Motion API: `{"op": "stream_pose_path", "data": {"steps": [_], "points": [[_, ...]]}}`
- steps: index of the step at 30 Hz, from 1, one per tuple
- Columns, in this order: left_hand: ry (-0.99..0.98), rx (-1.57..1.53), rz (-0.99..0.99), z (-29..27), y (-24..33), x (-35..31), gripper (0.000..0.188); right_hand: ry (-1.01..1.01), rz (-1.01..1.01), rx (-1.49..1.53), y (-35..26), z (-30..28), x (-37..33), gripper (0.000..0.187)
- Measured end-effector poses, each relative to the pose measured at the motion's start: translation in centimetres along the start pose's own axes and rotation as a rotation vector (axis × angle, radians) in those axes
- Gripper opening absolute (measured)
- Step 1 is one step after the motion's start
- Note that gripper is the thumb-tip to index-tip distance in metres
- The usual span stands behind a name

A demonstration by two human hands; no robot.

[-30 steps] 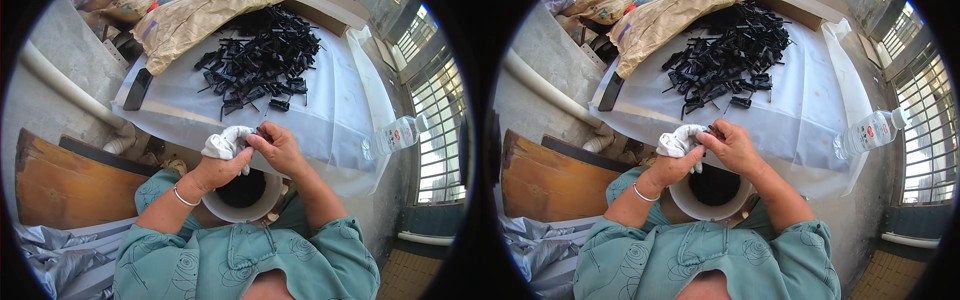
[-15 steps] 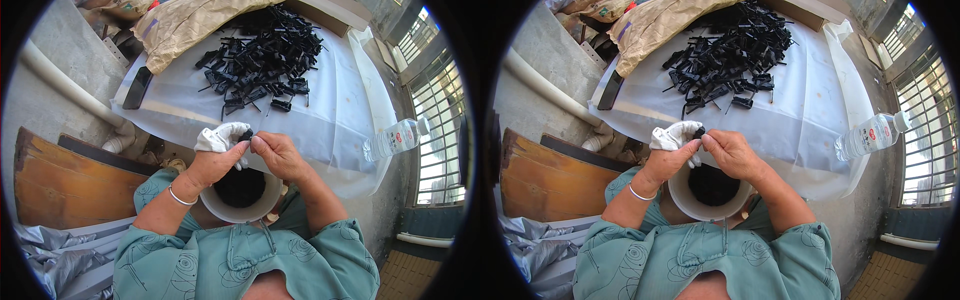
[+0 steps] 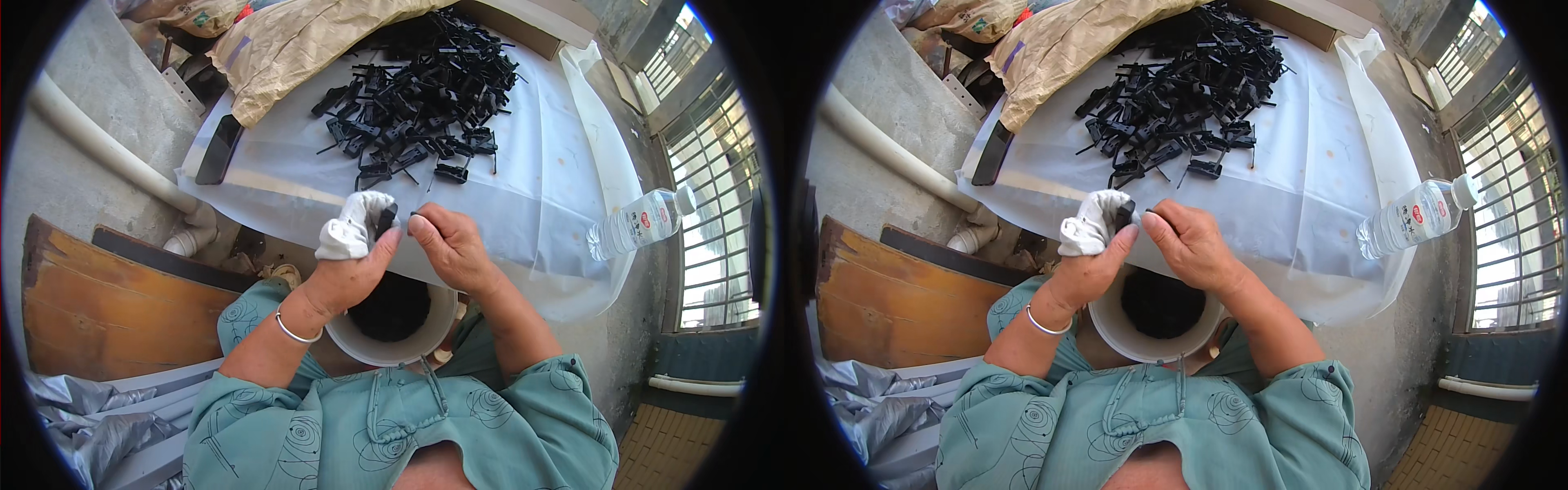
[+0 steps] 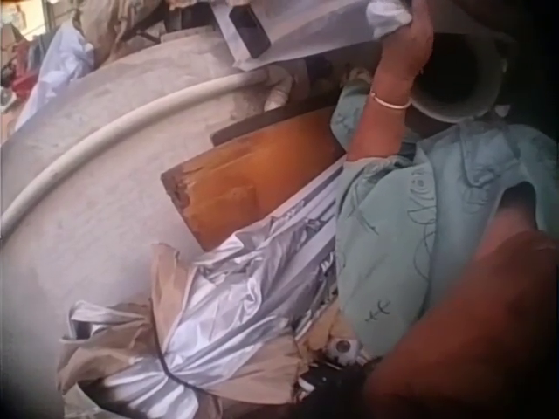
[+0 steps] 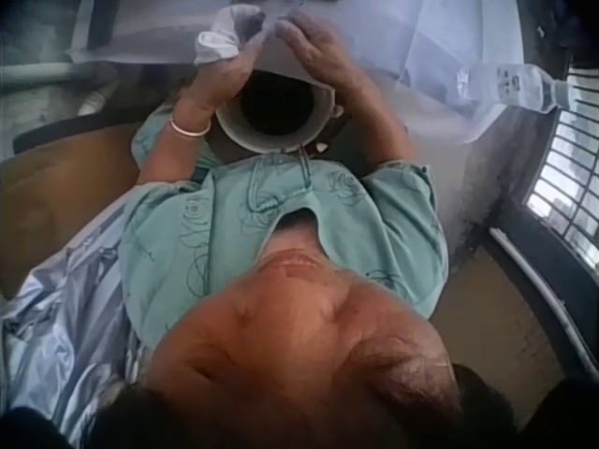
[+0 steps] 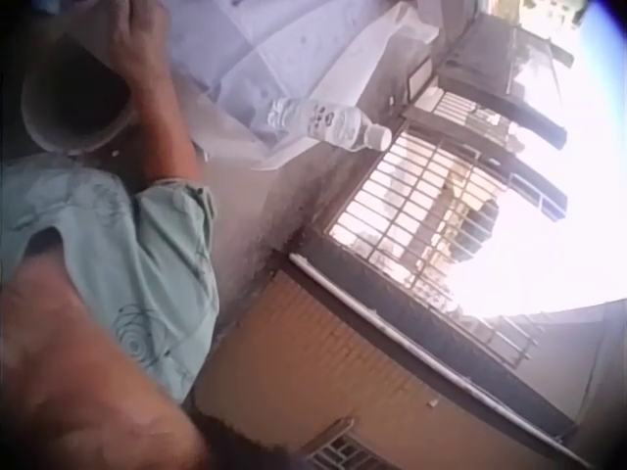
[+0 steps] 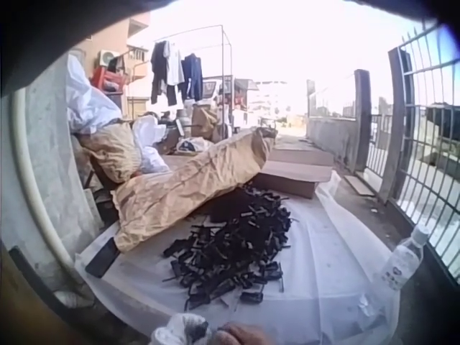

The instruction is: Cleaning small black plastic components using a white cloth.

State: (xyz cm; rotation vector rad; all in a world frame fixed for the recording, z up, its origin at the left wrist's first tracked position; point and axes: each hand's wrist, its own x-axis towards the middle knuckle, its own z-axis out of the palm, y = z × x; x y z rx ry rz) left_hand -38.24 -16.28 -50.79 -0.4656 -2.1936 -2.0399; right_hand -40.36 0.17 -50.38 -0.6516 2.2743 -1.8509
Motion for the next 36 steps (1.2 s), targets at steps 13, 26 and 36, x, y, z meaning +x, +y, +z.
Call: {"op": "stream_pose_path", "data": {"steps": [13, 26, 36], "points": [[-0.092, -0.464, -0.375, -1.3, 0.2, 0.7, 0.037, -0.083, -0.177, -0.246, 0.5, -2.1, -0.1, 0.008], [-0.215, -0.155, -0.287, 0.0, 0.8, 0.2, 0.03, 0.004, -0.112, -0.111, 0.5, -0.5, -0.1, 0.021], [-0.146, 0.348, 0.032, 0.0, 0.2, -0.9, 0.028, -0.054, -0.058, -0.152, 0.7, 1.0, 0.0, 0.023]]}}
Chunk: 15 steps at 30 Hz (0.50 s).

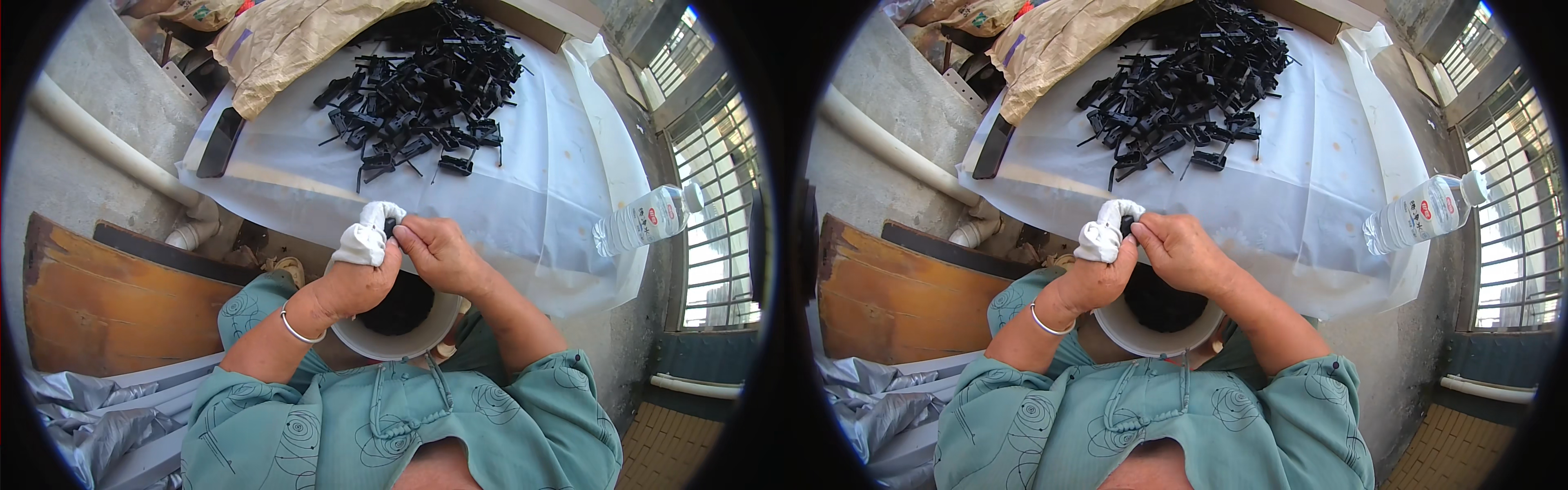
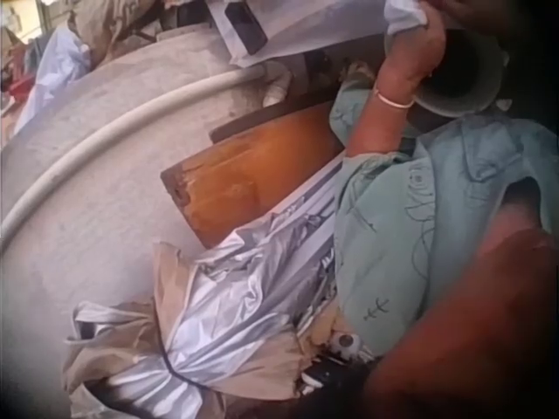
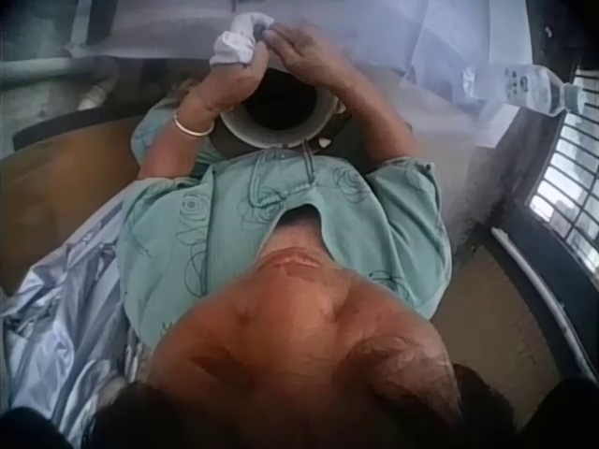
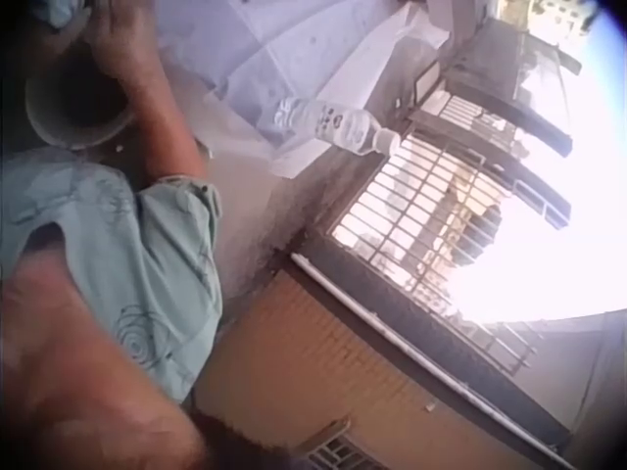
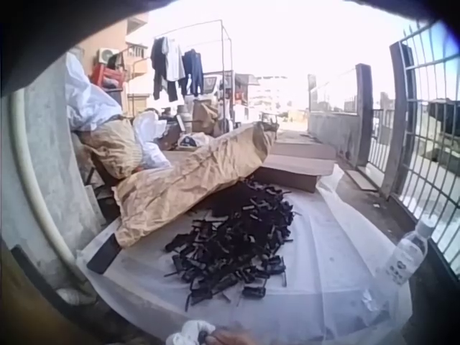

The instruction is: Cleaning small black plastic components using a white cloth.

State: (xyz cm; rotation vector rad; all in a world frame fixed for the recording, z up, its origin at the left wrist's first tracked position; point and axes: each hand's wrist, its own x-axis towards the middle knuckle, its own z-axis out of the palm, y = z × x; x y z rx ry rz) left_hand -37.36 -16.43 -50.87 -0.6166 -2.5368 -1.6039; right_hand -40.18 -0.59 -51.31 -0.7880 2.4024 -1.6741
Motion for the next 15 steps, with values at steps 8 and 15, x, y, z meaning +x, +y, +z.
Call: {"op": "stream_pose_path", "data": {"steps": [8, 15], "points": [[0.1, 0.541, 0.14, -3.7, -1.5, 3.2, 0.029, 0.208, -0.026, -0.25, 1.0, -1.9, 2.0, 0.018], [0.21, 0.545, 0.204, -2.5, -5.2, 6.8, 0.03, 0.162, -0.13, -0.221, 1.1, -0.8, 2.4, 0.014]]}}
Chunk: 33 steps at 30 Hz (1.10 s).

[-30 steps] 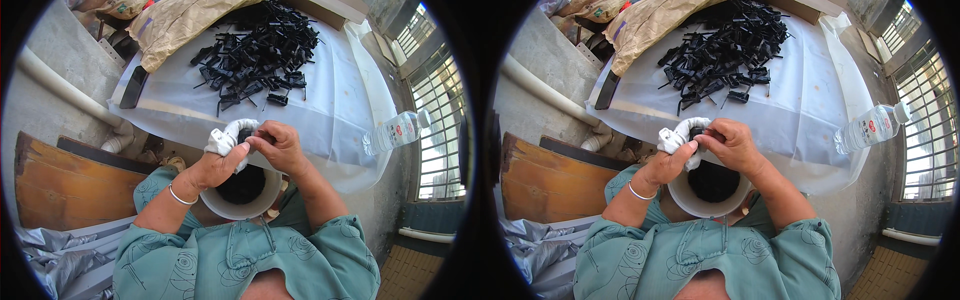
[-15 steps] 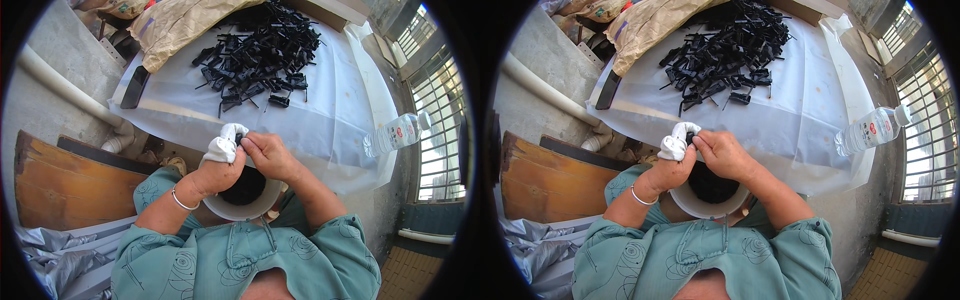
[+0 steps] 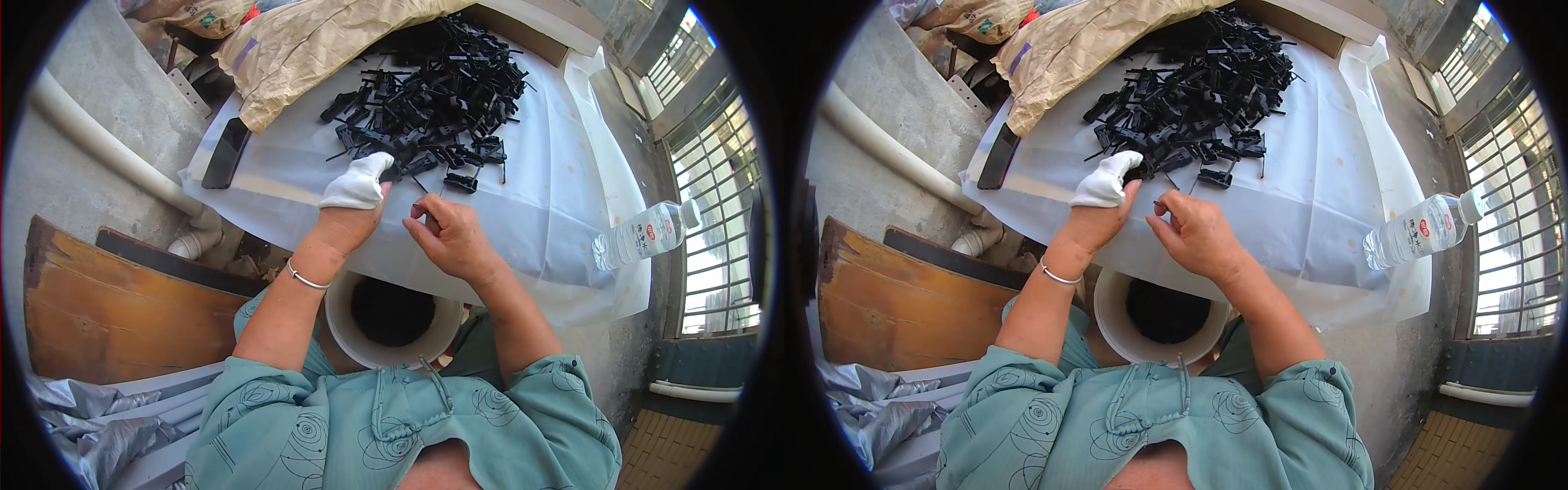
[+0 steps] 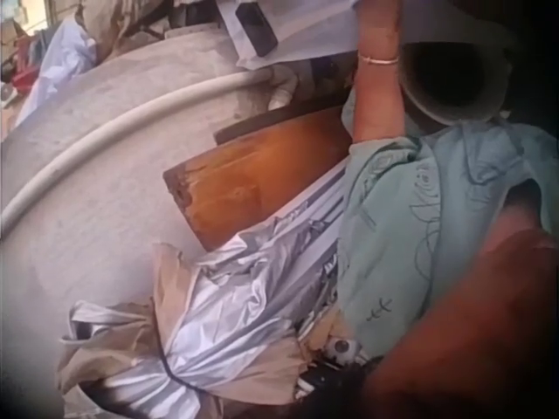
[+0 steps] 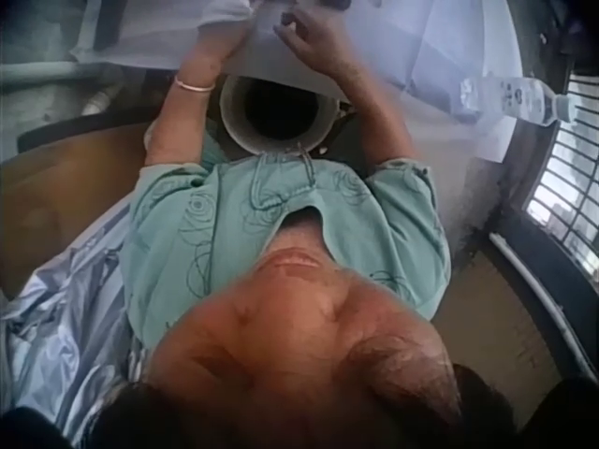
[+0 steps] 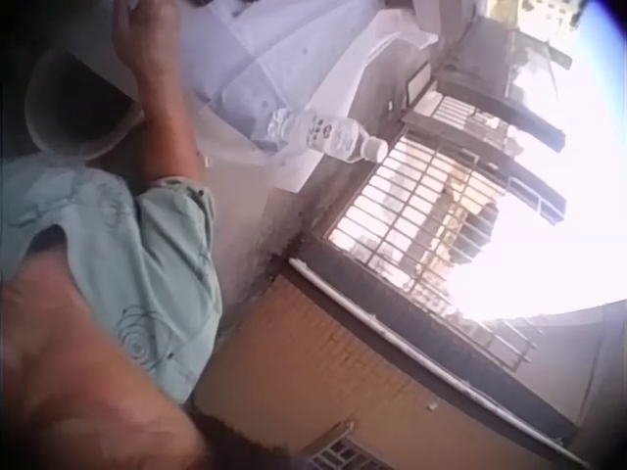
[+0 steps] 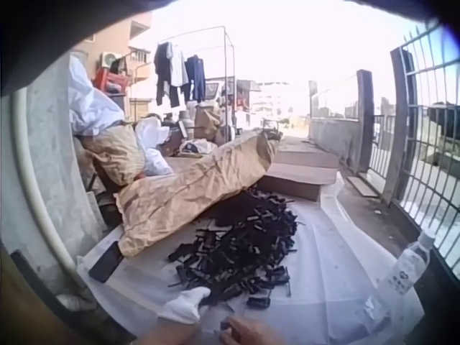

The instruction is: Cleaning small black plastic components using a white cloth.

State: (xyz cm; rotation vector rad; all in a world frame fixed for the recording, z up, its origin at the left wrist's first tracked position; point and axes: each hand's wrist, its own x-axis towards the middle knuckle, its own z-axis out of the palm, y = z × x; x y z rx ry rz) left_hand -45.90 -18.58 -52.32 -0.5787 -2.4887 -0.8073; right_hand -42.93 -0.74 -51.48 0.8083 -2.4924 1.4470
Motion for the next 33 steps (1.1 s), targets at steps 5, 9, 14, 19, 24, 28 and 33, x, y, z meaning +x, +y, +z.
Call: {"op": "stream_pose_path", "data": {"steps": [5, 9, 14, 19, 24, 28, 33], "points": [[0.026, -0.622, -0.337, -0.6, 3.4, -0.4, 0.027, 0.107, -0.175, 0.016, -0.3, 0.6, -0.4, 0.018], [-0.099, -1.028, -0.633, -0.8, 5.4, -1.3, 0.023, 0.205, -0.35, 0.038, 0.1, 0.5, -0.8, 0.016], [-0.16, -1.209, -0.605, -1.5, 5.4, -2.7, 0.024, 0.181, -0.048, 0.246, -1.1, 0.5, -1.5, 0.011], [-0.245, -1.059, -0.445, -2.2, 5.4, -3.4, 0.03, 0.037, 0.276, 0.496, -0.8, -0.5, -1.1, 0.02], [-0.213, -0.72, -0.376, -2.5, 6.0, -3.6, 0.03, -0.063, 0.074, 0.276, -0.7, -1.0, -1.3, 0.025], [-0.122, -0.543, -0.214, -2.3, 6.4, -3.6, 0.029, -0.099, 0.153, 0.385, -0.5, 0.0, -1.5, 0.026], [-0.067, -0.306, -0.053, -2.2, 6.5, -3.9, 0.028, -0.078, 0.274, 0.458, 0.2, 1.5, -2.1, 0.028]]}}
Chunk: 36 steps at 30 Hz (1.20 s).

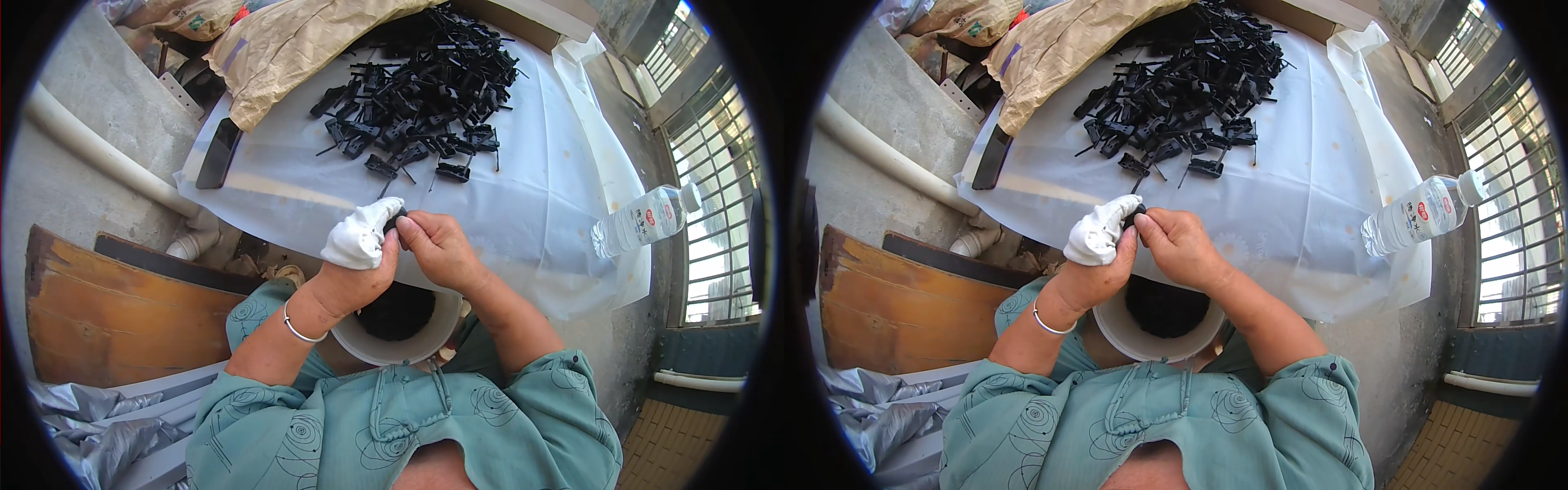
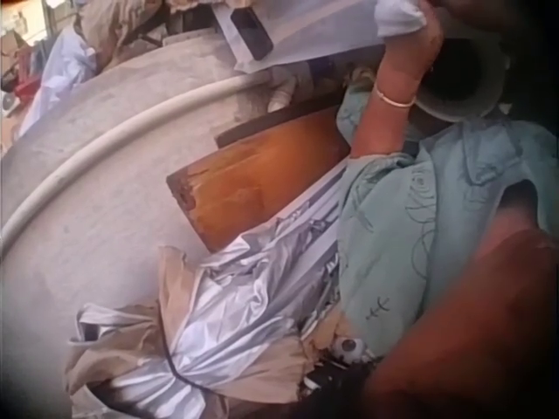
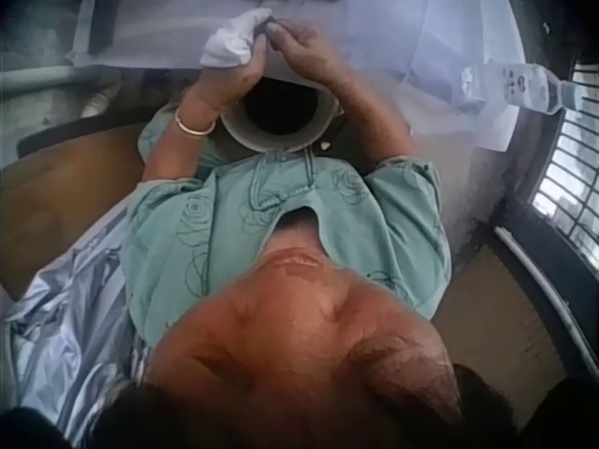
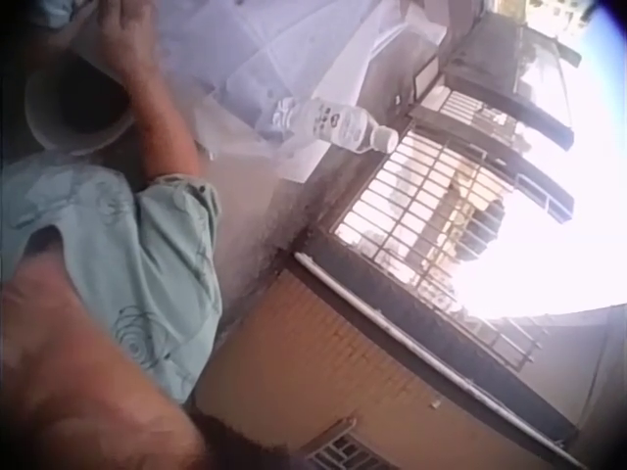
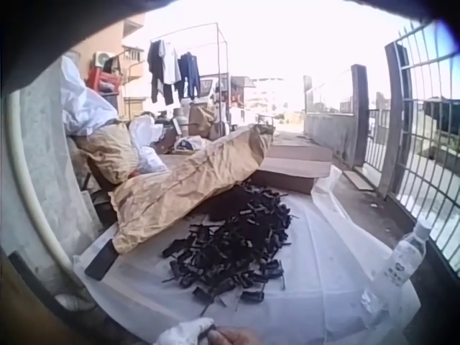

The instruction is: Cleaning small black plastic components using a white cloth.

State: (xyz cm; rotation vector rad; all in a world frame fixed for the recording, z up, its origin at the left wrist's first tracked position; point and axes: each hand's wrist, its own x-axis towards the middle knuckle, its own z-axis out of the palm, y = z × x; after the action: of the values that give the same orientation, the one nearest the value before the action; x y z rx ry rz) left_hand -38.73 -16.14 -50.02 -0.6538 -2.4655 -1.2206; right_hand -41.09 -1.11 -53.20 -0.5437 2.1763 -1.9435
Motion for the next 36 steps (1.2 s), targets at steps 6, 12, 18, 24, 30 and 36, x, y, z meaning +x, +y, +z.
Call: {"op": "stream_pose_path", "data": {"steps": [6, 12, 18, 24, 30, 36], "points": [[0.093, -0.207, -0.044, 0.7, -0.3, -0.6, 0.029, -0.048, -0.035, 0.044, -1.3, -0.5, -0.5, 0.024], [-0.041, -0.843, -0.435, -0.8, -0.8, 0.5, 0.028, -0.094, -0.1, -0.404, -2.1, -2.9, -0.2, 0.011], [-0.143, -0.698, -0.424, -0.9, 0.1, 0.7, 0.033, 0.01, -0.307, -0.265, -1.9, -2.9, -0.1, 0.011], [-0.224, -0.639, -0.29, -0.1, -0.1, 0.3, 0.031, 0.011, -0.103, -0.15, -2.2, -2.3, -0.1, 0.017], [-0.175, -0.464, -0.282, 0.1, 0.3, 0.2, 0.026, -0.066, -0.179, -0.224, -2.0, -1.7, -0.4, 0.023], [-0.159, -0.25, -0.21, -0.2, 1.2, -0.6, 0.03, -0.057, -0.13, -0.187, -2.2, -0.7, -0.7, 0.024]]}}
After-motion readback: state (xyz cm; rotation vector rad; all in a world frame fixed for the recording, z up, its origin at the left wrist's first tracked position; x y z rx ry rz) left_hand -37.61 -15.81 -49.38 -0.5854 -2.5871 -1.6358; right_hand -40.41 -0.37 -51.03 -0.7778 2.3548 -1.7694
